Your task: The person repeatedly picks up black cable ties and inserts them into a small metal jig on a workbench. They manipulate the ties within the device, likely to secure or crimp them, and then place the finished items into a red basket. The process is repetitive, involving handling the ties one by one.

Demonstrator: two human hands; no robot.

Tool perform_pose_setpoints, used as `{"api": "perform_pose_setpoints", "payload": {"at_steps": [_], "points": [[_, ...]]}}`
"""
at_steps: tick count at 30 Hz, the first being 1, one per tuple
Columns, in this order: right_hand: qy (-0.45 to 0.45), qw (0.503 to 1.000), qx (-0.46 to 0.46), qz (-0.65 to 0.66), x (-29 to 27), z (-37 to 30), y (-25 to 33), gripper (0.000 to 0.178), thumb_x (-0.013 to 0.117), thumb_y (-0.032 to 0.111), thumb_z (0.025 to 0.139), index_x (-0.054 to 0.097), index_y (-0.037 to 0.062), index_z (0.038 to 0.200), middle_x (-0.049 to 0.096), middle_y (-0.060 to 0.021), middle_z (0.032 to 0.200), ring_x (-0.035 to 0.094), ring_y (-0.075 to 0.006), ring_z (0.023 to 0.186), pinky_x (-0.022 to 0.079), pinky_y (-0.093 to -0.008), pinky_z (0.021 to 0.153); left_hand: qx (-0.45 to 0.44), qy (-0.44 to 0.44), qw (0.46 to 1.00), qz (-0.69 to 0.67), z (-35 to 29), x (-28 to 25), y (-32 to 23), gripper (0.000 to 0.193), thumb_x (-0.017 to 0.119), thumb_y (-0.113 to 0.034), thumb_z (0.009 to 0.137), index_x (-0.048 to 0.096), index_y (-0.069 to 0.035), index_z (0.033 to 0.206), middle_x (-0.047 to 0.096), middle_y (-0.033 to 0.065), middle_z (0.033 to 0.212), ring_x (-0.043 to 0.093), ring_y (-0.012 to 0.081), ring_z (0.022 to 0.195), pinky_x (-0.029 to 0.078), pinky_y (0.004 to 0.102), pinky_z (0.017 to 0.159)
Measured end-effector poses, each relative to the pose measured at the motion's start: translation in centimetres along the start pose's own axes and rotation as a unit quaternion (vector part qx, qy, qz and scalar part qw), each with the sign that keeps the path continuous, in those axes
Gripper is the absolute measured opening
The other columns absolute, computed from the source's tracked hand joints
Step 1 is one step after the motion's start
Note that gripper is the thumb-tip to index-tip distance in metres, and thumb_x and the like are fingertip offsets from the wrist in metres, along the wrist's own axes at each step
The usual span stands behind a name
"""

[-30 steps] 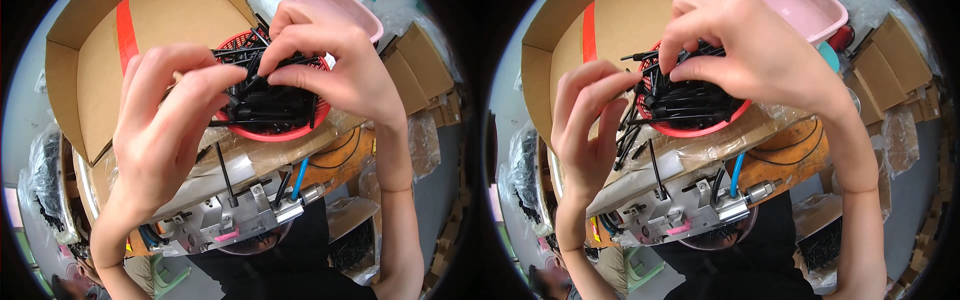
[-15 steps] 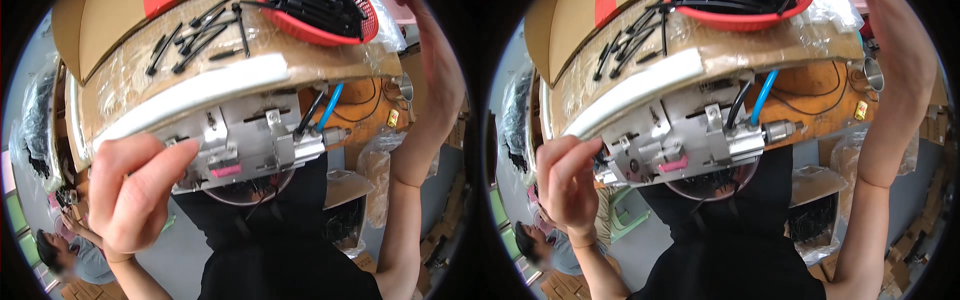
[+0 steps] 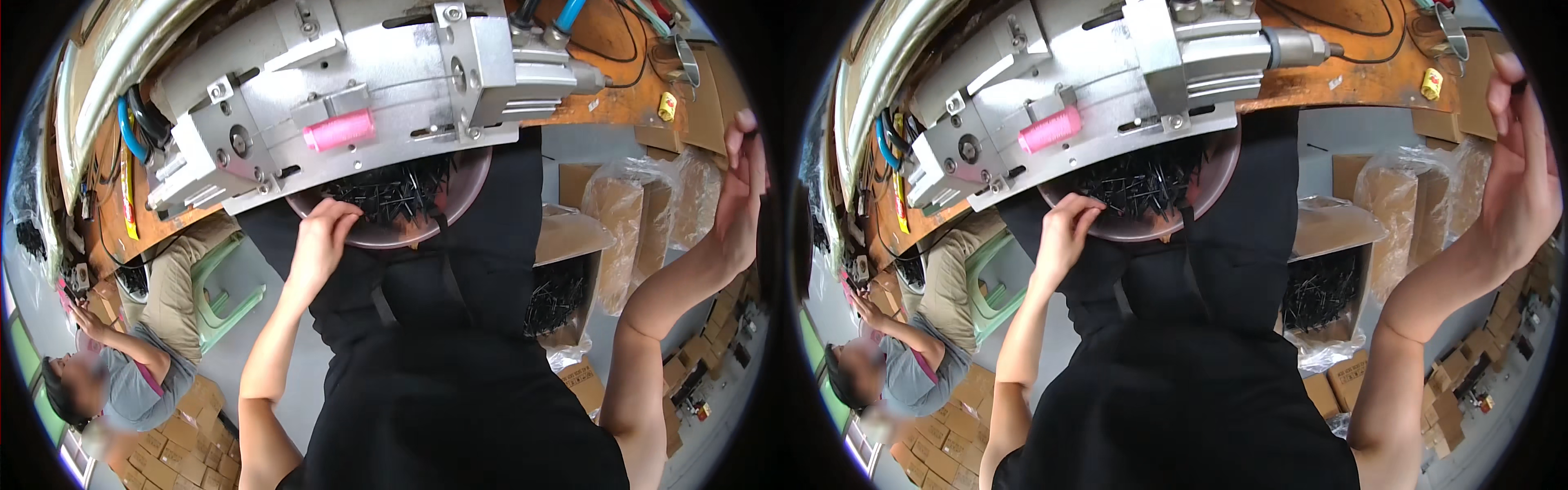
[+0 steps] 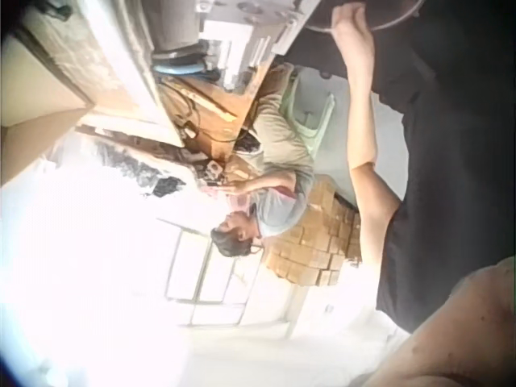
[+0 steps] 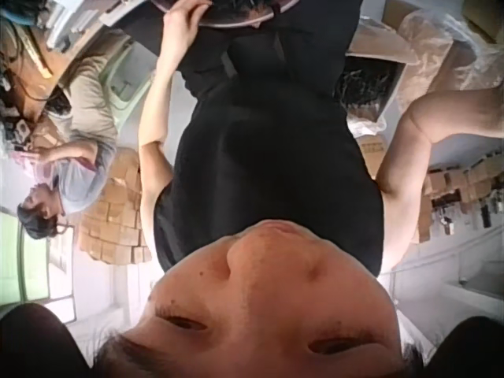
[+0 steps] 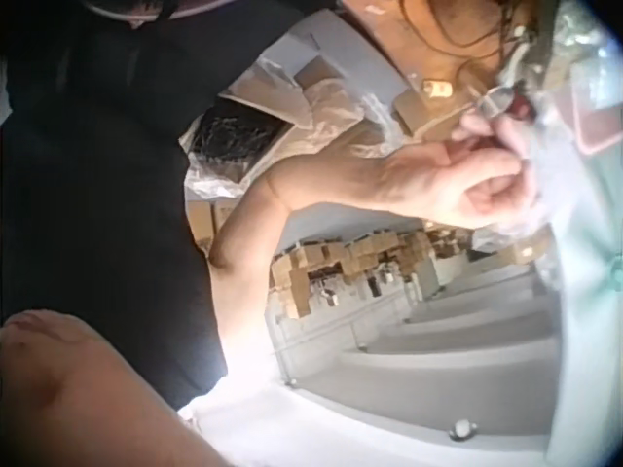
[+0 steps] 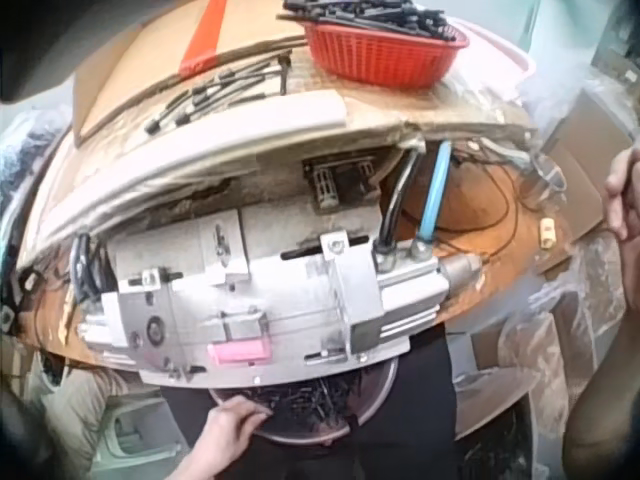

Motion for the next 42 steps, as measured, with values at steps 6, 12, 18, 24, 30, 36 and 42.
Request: {"api": "perform_pose_setpoints", "payload": {"at_steps": [6,12,18,24,30,36,42], "points": [[0.020,0.996,0.060,0.056,0.4,-2.5,0.0,0.020,0.044,0.009,0.101,0.058,-0.0048,0.106,0.056,-0.0097,0.097,0.045,-0.0124,0.079,0.036,-0.0241,0.072,0.026,0.014,1.000,-0.001,-0.7,2.6,1.4,0.011,0.064,-0.001,0.082,0.066,-0.002,0.093,0.058,0.0130,0.087,0.061,0.0306,0.082,0.049,0.0365,0.074],[-0.031,0.993,0.067,0.094,0.7,-3.7,-0.1,0.019,0.045,0.008,0.100,0.055,-0.0036,0.111,0.058,-0.0124,0.103,0.046,-0.0137,0.080,0.037,-0.0236,0.073,0.146,0.040,0.983,0.106,-1.5,4.4,-2.4,0.010,0.069,-0.008,0.077,0.065,-0.007,0.086,0.053,0.0096,0.079,0.058,0.0271,0.078,0.048,0.0374,0.070],[-0.005,0.989,0.070,0.128,3.1,-3.8,0.8,0.021,0.049,0.003,0.096,0.057,-0.0029,0.114,0.061,-0.0117,0.101,0.053,-0.0128,0.077,0.041,-0.0231,0.066,0.180,0.134,0.933,0.281,-1.5,9.0,-2.3,0.008,0.059,-0.013,0.080,0.063,-0.010,0.087,0.058,0.0056,0.077,0.065,0.0222,0.074,0.052,0.0353,0.063],[0.019,0.992,0.063,0.110,4.7,-4.5,0.6,0.023,0.049,0.005,0.098,0.055,-0.0014,0.119,0.063,-0.0106,0.098,0.052,-0.0085,0.073,0.038,-0.0185,0.061,0.310,0.142,0.850,0.401,-0.6,13.4,-2.9,0.006,0.059,-0.014,0.076,0.063,-0.011,0.077,0.060,0.0035,0.073,0.064,0.0169,0.069,0.051,0.0302,0.061],[0.001,0.992,0.078,0.095,3.8,-5.6,0.4,0.020,0.051,0.007,0.098,0.055,-0.0002,0.116,0.063,-0.0097,0.096,0.051,-0.0082,0.071,0.037,-0.0185,0.058,0.402,0.155,0.812,0.395,-0.7,15.1,-1.8,0.007,0.058,-0.017,0.075,0.063,-0.012,0.075,0.059,0.0014,0.071,0.061,0.0162,0.070,0.046,0.0298,0.066],[-0.033,0.988,0.109,0.106,3.2,-6.6,-0.5,0.017,0.051,0.006,0.097,0.055,0.0005,0.113,0.063,-0.0101,0.093,0.051,-0.0087,0.069,0.037,-0.0186,0.057,0.454,0.177,0.797,0.357,-0.4,14.3,-2.2,0.008,0.057,-0.020,0.077,0.060,-0.014,0.081,0.055,0.0002,0.076,0.060,0.0156,0.070,0.046,0.0299,0.066],[-0.090,0.970,0.169,0.149,3.0,-7.5,-1.6,0.011,0.054,0.005,0.095,0.054,0.0023,0.105,0.062,-0.0101,0.086,0.051,-0.0086,0.064,0.035,-0.0182,0.054,0.470,0.178,0.808,0.307,-0.8,11.8,-5.0,0.011,0.057,-0.024,0.079,0.058,-0.016,0.086,0.050,0.0004,0.083,0.057,0.0157,0.073,0.049,0.0301,0.057]]}}
Point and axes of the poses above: each hand's wrist, its own z-axis towards the middle knuckle, its own x-axis out of the palm, y = z × x, the point moved 10 cm from there along z, towards the middle knuckle
